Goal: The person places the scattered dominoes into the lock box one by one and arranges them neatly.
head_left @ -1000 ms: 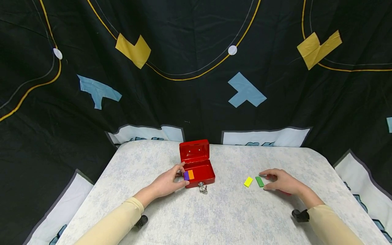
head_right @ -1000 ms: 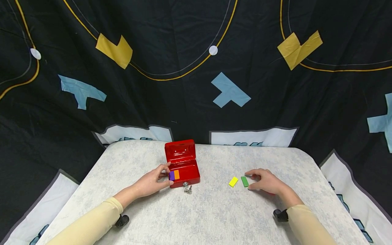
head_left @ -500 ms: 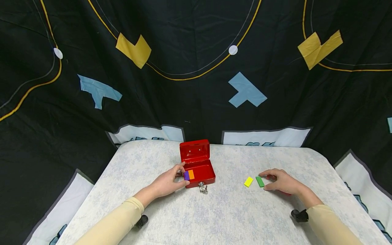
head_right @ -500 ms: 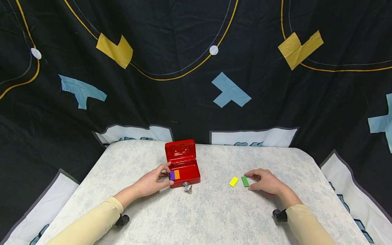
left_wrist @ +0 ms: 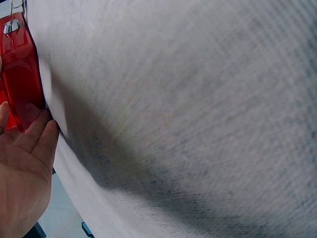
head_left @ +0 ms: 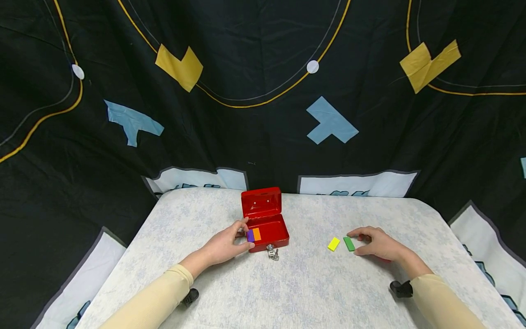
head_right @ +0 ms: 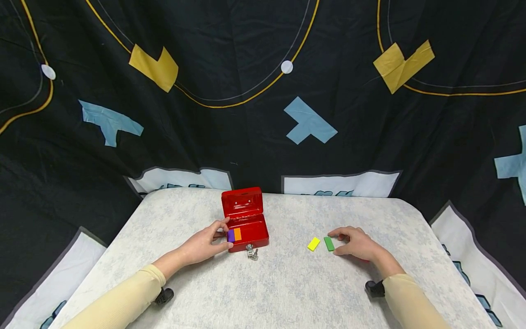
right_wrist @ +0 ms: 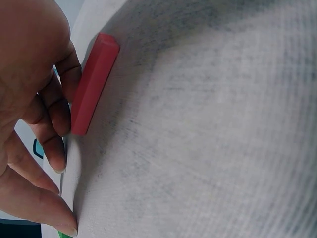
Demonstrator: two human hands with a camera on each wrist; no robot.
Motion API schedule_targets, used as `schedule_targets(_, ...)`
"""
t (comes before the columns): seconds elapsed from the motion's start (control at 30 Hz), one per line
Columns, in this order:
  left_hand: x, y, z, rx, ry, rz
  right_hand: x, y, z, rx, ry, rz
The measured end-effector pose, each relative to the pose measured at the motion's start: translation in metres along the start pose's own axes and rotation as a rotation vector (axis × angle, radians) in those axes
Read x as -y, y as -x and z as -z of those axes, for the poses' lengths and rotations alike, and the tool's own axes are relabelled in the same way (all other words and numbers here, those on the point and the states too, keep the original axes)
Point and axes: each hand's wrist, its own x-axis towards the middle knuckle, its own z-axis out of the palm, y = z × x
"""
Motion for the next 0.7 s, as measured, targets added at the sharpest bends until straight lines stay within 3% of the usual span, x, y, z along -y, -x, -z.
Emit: schedule_targets(0.7,0.0002,0.0006,-0.0004,-0.008,-0.005,-0.007,-0.0011,-0.0006,-0.0004,-0.002,-0.016,0.017)
